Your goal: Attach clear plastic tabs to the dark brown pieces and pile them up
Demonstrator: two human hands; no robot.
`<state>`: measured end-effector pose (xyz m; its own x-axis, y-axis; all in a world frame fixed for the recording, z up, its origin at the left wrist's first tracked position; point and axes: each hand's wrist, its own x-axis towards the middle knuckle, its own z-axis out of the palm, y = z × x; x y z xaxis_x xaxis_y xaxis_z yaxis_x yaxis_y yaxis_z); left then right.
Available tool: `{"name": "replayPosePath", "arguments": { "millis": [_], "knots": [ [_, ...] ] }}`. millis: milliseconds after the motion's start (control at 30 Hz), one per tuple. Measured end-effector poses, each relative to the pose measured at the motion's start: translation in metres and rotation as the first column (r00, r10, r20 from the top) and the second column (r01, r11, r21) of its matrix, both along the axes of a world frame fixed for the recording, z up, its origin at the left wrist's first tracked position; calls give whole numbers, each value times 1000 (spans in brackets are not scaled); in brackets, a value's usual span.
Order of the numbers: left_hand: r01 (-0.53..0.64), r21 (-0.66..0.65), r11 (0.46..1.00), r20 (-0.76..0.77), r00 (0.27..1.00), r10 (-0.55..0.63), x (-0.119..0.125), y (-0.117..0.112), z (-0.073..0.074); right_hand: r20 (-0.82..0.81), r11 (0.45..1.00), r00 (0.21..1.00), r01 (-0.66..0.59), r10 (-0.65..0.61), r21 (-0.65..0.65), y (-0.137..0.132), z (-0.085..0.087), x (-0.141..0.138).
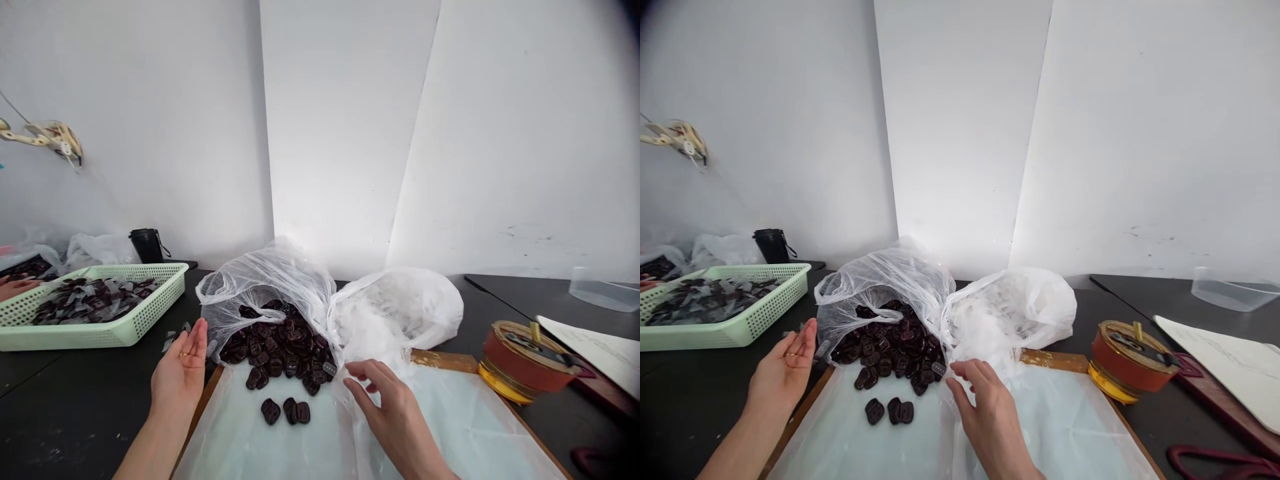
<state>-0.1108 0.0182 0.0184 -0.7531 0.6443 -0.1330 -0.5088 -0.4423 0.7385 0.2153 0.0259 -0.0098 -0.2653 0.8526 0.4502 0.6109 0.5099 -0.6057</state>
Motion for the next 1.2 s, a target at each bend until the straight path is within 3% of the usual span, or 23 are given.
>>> {"name": "replayPosePath", "arguments": {
  "millis": [100, 167, 200, 233, 300, 367, 400, 467, 600, 733, 867, 1000, 1133, 1200],
  "knots": [
    [39, -16, 999, -64, 997, -40, 18, -4, 1, 32, 999, 999, 30, -31, 22, 6, -4, 7],
    [162, -53, 985, -163, 972, -169, 39, -9, 2, 36, 998, 998, 58, -60, 39, 10, -6, 12],
    [265, -99, 959, -254, 925, -282, 49, -12, 2, 37, 997, 997, 70, -72, 46, 11, -6, 14],
    [363, -196, 911, -427, 805, -412, 59, -15, 2, 39, 995, 996, 80, -82, 52, 12, -6, 15],
    [417, -399, 817, -673, 471, -570, 76, -21, 0, 51, 995, 995, 84, -87, 62, 13, -6, 16],
    [388, -511, 767, -770, 190, -609, 88, -27, -5, 74, 995, 995, 62, -68, 79, 12, -7, 13],
    [386, -540, 748, -784, 92, -614, 93, -29, -8, 89, 995, 995, 47, -54, 89, 12, -8, 10],
    [390, -572, 721, -794, -46, -606, 99, -32, -13, 133, 994, 991, 15, -29, 107, 11, -11, 5],
    [355, -611, 708, -786, -170, -594, 104, -34, -17, 232, 993, 972, -2, -25, 116, 12, -15, -4],
    [322, -635, 702, -770, -200, -605, 107, -33, -18, 190, 998, 981, 24, -36, 61, 14, -13, -5],
    [331, -618, 713, -779, -134, -613, 107, -31, -18, -147, 986, 989, -19, -6, -165, 9, -5, -7],
    [382, -603, 700, -754, 15, -657, 105, -30, -20, -402, 920, 916, -158, -1, -360, 3, 3, -12],
    [545, -554, 630, -629, 221, -745, 105, -27, -22, -542, 886, 840, -246, -8, -394, 1, 4, -16],
    [593, -510, 623, -590, 285, -755, 106, -26, -23, -600, 871, 800, -296, 1, -393, 1, 1, -18]
  ]
}}
